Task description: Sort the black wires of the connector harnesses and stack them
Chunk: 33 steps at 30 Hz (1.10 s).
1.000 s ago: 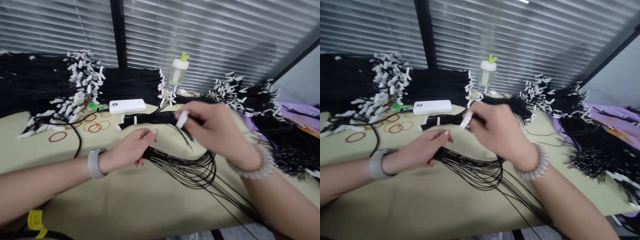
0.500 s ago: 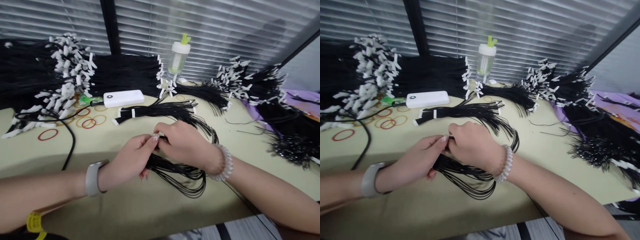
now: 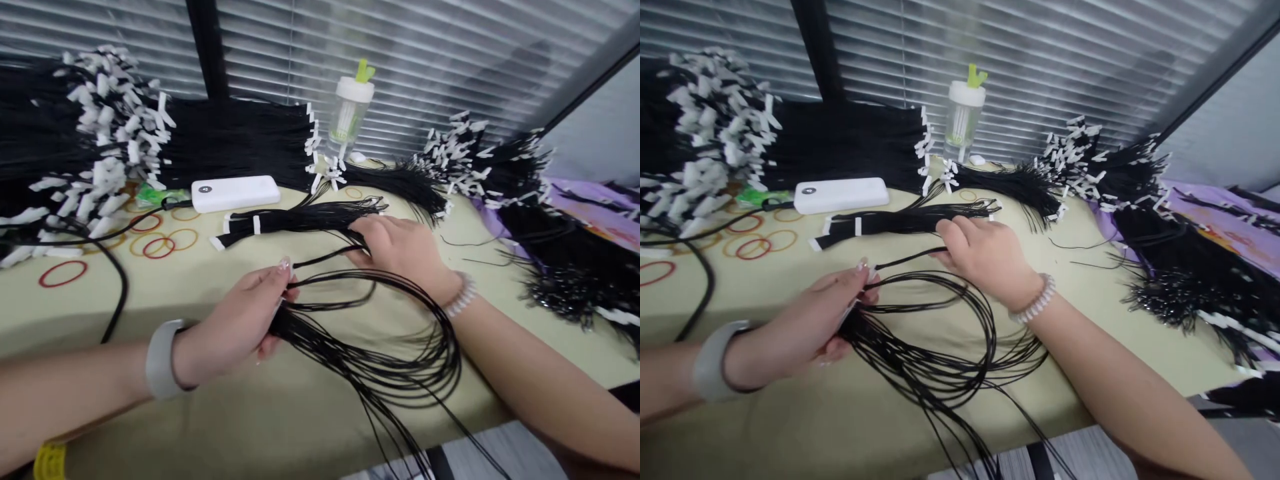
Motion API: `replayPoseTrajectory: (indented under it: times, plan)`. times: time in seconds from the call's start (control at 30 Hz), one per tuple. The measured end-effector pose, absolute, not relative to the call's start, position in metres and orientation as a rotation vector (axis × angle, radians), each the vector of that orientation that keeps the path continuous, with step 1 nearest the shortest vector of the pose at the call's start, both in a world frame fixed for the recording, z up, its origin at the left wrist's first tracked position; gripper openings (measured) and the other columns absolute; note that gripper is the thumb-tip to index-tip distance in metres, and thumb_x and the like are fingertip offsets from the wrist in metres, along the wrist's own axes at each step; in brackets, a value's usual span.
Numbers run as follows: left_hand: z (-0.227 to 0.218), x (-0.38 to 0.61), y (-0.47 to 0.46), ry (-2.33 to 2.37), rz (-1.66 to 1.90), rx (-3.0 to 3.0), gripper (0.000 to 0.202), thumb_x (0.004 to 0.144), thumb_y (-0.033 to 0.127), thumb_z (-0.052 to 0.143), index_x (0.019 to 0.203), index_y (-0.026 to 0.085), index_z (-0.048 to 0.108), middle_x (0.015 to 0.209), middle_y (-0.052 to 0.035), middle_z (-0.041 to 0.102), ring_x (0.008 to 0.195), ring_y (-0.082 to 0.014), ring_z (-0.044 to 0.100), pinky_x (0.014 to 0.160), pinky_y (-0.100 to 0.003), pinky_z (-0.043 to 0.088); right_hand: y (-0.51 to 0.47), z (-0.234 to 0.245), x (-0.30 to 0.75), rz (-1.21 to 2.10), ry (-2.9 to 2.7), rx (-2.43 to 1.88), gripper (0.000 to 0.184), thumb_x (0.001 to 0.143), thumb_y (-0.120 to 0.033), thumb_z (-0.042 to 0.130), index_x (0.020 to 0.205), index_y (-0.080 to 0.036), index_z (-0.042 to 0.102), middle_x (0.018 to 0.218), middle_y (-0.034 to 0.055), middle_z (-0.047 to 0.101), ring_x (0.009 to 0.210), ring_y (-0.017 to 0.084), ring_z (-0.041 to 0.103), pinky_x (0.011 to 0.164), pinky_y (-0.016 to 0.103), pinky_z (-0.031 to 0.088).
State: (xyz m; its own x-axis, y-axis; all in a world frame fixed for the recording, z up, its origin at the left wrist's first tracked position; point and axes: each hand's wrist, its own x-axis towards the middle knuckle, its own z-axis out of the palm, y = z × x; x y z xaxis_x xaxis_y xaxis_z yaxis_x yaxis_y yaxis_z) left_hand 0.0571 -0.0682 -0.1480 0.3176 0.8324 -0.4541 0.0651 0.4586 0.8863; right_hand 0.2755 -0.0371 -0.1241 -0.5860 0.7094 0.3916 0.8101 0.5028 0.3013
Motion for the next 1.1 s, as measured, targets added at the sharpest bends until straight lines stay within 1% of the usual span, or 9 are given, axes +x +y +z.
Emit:
replayPoseTrajectory:
  times: [0.1, 0.2, 0.27, 0.37, 0.47, 0.57, 0.67, 0.9, 1.1]
  plan:
    - [-0.151, 0.056, -0.067, 1.171, 0.676, 1.002, 0.033, 0.079, 0.054, 0.042, 0.077, 0.022, 0.049, 0.059, 0.0054, 0.054, 0.024, -0.0034, 0.037, 0.025, -0.018, 0.028, -0.065, -0.101, 0.264, -0.471, -2.528, -1.329, 0.031, 0.084, -0.042, 0.042, 0.069, -0.016, 0.051, 0.061, 0.0018, 0.048, 0.051, 0.01, 0.037, 0.049, 0.025, 0.025]
    - [-0.155, 0.057, -0.066, 1.174, 0.716, 0.954, 0.036, 0.077, 0.058, 0.043, 0.077, 0.023, 0.049, 0.057, 0.0056, 0.053, 0.025, -0.0051, 0.039, 0.026, -0.02, 0.03, -0.083, -0.091, 0.259, 0.06, -2.645, -1.408, 0.036, 0.084, -0.037, 0.043, 0.055, -0.017, 0.038, 0.049, -0.0033, 0.033, 0.045, 0.007, 0.024, 0.046, 0.024, 0.02]
    - [-0.156, 0.058, -0.066, 1.174, 0.736, 0.949, 0.036, 0.076, 0.059, 0.044, 0.078, 0.023, 0.049, 0.054, 0.0066, 0.051, 0.025, -0.0058, 0.038, 0.025, -0.02, 0.03, -0.086, -0.096, 0.256, 0.466, -2.675, -1.405, 0.038, 0.086, -0.037, 0.04, 0.054, -0.016, 0.037, 0.049, -0.004, 0.029, 0.046, 0.006, 0.025, 0.045, 0.023, 0.021]
    - [-0.156, 0.058, -0.068, 1.187, 0.729, 1.024, 0.036, 0.078, 0.058, 0.041, 0.076, 0.022, 0.049, 0.048, 0.0079, 0.047, 0.023, -0.0056, 0.038, 0.025, -0.019, 0.03, -0.082, -0.113, 0.248, 0.948, -2.545, -1.301, 0.036, 0.089, -0.036, 0.035, 0.062, -0.016, 0.047, 0.054, -0.0034, 0.038, 0.052, 0.006, 0.035, 0.049, 0.02, 0.027]
    - [-0.156, 0.058, -0.07, 1.205, 0.728, 1.108, 0.038, 0.079, 0.058, 0.038, 0.078, 0.022, 0.05, 0.045, 0.007, 0.049, 0.024, -0.0067, 0.041, 0.025, -0.018, 0.031, -0.082, -0.122, 0.236, 1.193, -2.326, -1.281, 0.032, 0.089, -0.033, 0.035, 0.075, -0.015, 0.058, 0.065, -0.0018, 0.05, 0.061, 0.007, 0.043, 0.055, 0.018, 0.034]
    - [-0.156, 0.058, -0.072, 1.198, 0.712, 1.161, 0.039, 0.08, 0.058, 0.036, 0.079, 0.022, 0.05, 0.04, 0.0072, 0.046, 0.024, -0.0075, 0.042, 0.025, -0.017, 0.032, -0.086, -0.122, 0.227, 1.374, -2.133, -1.338, 0.029, 0.087, -0.031, 0.037, 0.079, -0.016, 0.061, 0.067, -0.0018, 0.052, 0.061, 0.007, 0.044, 0.054, 0.016, 0.035]
    - [-0.156, 0.058, -0.072, 1.189, 0.7, 1.2, 0.039, 0.08, 0.057, 0.035, 0.078, 0.022, 0.049, 0.04, 0.0079, 0.044, 0.024, -0.0067, 0.041, 0.025, -0.015, 0.034, -0.089, -0.122, 0.222, 1.466, -2.058, -1.369, 0.028, 0.085, -0.03, 0.039, 0.078, -0.016, 0.062, 0.065, -0.0019, 0.053, 0.058, 0.006, 0.043, 0.051, 0.016, 0.035]
    - [-0.154, 0.058, -0.075, 1.149, 0.713, 1.229, 0.036, 0.083, 0.053, 0.035, 0.078, 0.02, 0.048, 0.052, 0.0073, 0.046, 0.026, -0.004, 0.041, 0.023, -0.013, 0.032, -0.091, -0.126, 0.225, 1.261, -2.211, -1.361, 0.03, 0.087, -0.035, 0.038, 0.08, -0.021, 0.063, 0.059, -0.005, 0.049, 0.053, 0.005, 0.039, 0.05, 0.015, 0.032]
    - [-0.152, 0.059, -0.077, 1.151, 0.701, 1.254, 0.036, 0.083, 0.051, 0.036, 0.076, 0.018, 0.048, 0.056, 0.0065, 0.047, 0.028, -0.0026, 0.042, 0.025, -0.012, 0.033, -0.094, -0.124, 0.223, 0.95, -2.375, -1.119, 0.021, 0.087, -0.017, 0.038, 0.073, -0.018, 0.054, 0.06, -0.007, 0.05, 0.053, 0.003, 0.043, 0.053, 0.014, 0.033]
